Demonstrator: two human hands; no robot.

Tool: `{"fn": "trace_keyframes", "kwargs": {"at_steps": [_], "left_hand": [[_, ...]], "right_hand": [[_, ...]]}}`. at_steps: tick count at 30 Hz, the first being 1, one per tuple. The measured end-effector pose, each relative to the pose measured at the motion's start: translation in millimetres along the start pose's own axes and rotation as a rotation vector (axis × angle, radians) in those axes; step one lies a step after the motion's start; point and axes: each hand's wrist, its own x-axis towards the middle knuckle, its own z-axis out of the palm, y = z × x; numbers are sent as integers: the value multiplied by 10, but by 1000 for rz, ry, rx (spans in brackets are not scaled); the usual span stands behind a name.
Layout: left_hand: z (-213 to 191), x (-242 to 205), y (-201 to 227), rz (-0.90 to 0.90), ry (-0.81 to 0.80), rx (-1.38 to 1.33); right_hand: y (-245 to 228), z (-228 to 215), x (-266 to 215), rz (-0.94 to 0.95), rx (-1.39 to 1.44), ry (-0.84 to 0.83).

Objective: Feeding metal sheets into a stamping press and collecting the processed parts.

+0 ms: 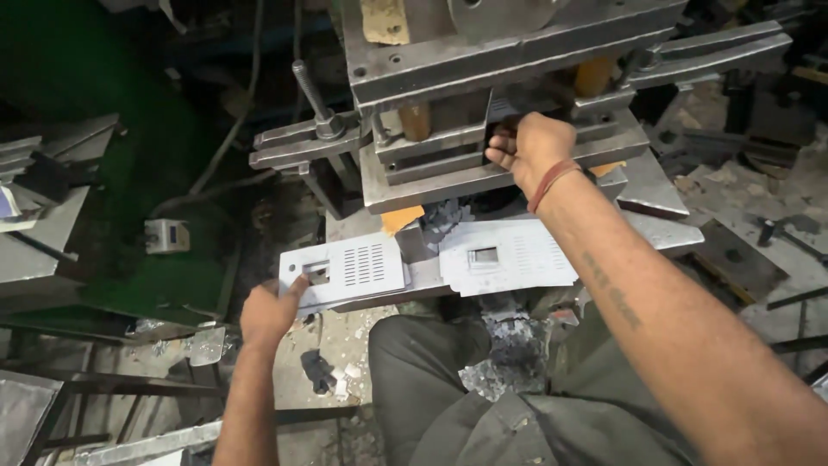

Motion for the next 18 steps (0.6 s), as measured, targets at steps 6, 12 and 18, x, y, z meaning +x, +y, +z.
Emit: {"fn": "trace_keyframes", "kwargs": {"at_steps": [6,12,18], "left_hand": [[-507,-163,205,59,0,133],[-1147,-872,327,177,33,-473],[-1454,-1468,15,182,22,-962]], "right_hand": [[-21,8,-91,-11,69,20],[-99,-60,-123,29,149,-82],[-134,-385,-666,10,186,-181]]}}
